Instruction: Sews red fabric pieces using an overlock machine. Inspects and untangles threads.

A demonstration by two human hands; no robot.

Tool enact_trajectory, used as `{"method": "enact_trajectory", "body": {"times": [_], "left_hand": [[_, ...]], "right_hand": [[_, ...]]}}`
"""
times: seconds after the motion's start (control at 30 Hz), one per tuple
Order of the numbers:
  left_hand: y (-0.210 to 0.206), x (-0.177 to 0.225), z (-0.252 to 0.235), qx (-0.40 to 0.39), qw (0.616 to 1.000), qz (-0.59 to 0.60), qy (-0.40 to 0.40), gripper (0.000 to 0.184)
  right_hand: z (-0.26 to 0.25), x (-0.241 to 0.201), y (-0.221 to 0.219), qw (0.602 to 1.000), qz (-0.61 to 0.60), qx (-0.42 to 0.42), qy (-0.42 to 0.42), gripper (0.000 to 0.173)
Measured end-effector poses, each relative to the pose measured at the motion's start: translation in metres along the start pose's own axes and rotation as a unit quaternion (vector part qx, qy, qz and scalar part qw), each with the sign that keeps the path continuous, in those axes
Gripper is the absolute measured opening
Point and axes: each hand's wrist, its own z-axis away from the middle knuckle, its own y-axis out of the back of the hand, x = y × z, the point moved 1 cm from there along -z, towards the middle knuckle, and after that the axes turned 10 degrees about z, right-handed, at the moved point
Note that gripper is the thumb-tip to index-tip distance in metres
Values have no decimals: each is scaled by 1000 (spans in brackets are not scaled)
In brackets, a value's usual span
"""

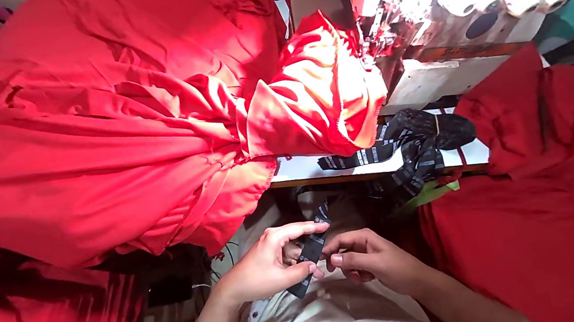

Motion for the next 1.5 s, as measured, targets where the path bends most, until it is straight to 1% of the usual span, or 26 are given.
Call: {"method": "enact_trajectory", "body": {"times": [0.1, 0.27, 0.47, 0.77, 1.0, 1.2, 1.37, 1.5], "left_hand": [[-1, -2, -2, 0, 1000, -3, 1, 57], [-2, -2, -3, 21, 1000, -21, -8, 56], [-3, 1, -5, 17, 999, -28, 1, 55], [-4, 1, -5, 1, 999, -37, -8, 55], [-5, 0, -5, 1, 999, -36, 0, 57], [-5, 2, -5, 7, 1000, -20, 5, 58], [-7, 2, -5, -3, 999, -44, -1, 58], [-9, 2, -5, 3, 998, -68, -6, 57]], "right_hand": [[-4, -1, -1, 1000, -21, -4, -12, 16], [-6, -1, 0, 999, -42, -20, 0, 18], [-7, -2, 1, 999, -44, -23, -1, 17], [-5, -1, 1, 999, -49, -21, -3, 12], [-4, 1, 3, 998, -57, -35, -6, 12], [-4, 2, 4, 997, -68, -27, -13, 17], [-6, 1, 2, 998, -55, -30, -8, 16], [-10, -1, -2, 998, -59, -18, -1, 14]]}}
